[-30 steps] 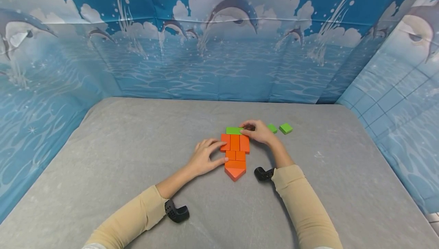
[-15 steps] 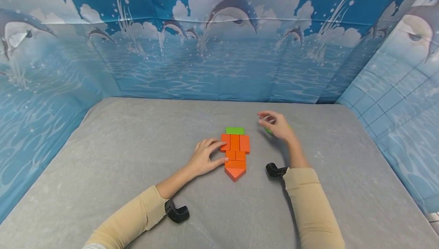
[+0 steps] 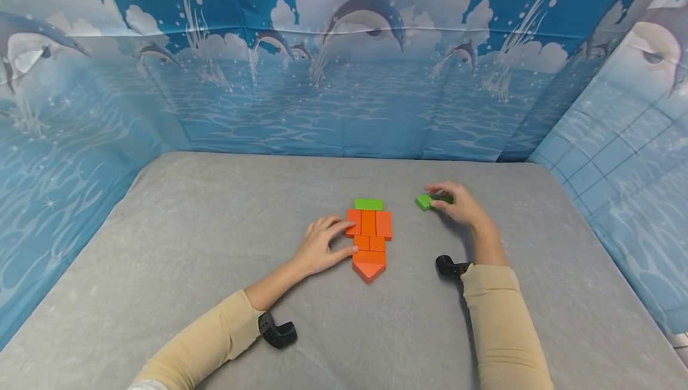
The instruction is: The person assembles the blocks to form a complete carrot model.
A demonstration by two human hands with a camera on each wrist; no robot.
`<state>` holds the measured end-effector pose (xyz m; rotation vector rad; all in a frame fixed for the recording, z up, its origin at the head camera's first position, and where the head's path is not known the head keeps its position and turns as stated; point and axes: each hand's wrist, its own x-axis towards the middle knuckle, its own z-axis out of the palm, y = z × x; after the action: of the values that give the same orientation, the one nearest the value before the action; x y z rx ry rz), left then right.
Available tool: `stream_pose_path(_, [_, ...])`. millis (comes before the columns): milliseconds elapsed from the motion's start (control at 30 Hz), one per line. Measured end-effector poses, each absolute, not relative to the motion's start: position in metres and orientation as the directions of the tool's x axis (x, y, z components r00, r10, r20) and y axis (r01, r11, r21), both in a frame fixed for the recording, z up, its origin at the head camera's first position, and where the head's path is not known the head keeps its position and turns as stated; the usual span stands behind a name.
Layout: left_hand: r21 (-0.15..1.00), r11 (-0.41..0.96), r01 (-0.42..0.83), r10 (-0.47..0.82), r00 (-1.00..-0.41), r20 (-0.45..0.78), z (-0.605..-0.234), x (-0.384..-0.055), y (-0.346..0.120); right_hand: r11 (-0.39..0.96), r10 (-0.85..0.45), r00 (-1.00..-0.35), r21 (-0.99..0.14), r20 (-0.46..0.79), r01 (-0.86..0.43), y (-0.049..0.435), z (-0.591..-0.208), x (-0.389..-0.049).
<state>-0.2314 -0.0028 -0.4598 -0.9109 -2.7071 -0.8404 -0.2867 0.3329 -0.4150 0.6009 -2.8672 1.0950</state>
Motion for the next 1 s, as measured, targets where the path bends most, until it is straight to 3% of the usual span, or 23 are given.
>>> stream_pose_path(267, [0.459,0.656,0.599,0.506,-0.800,0.322,-0.458,-0.232,-0.003,0.729,-0.362,-0.926,-0.586,0.107,-0.353,0.334,-0.419,-0.290])
stream_pose_path(600, [0.461,0.654,0.599,0.507,-0.800,0.320,-0.459,-0.232,-0.003,0.738,-0.373,-0.906,-0.528,0.200,-0.421,0.331,-0.423,-0.294])
stream_pose_path(1000, [0.464,0.655,0.597,0.508,-0.802,0.315,-0.459,-0.231,-0.004,0.730,-0.321,-0.934,-0.587,0.159,-0.351,0.287,-0.414,-0.308])
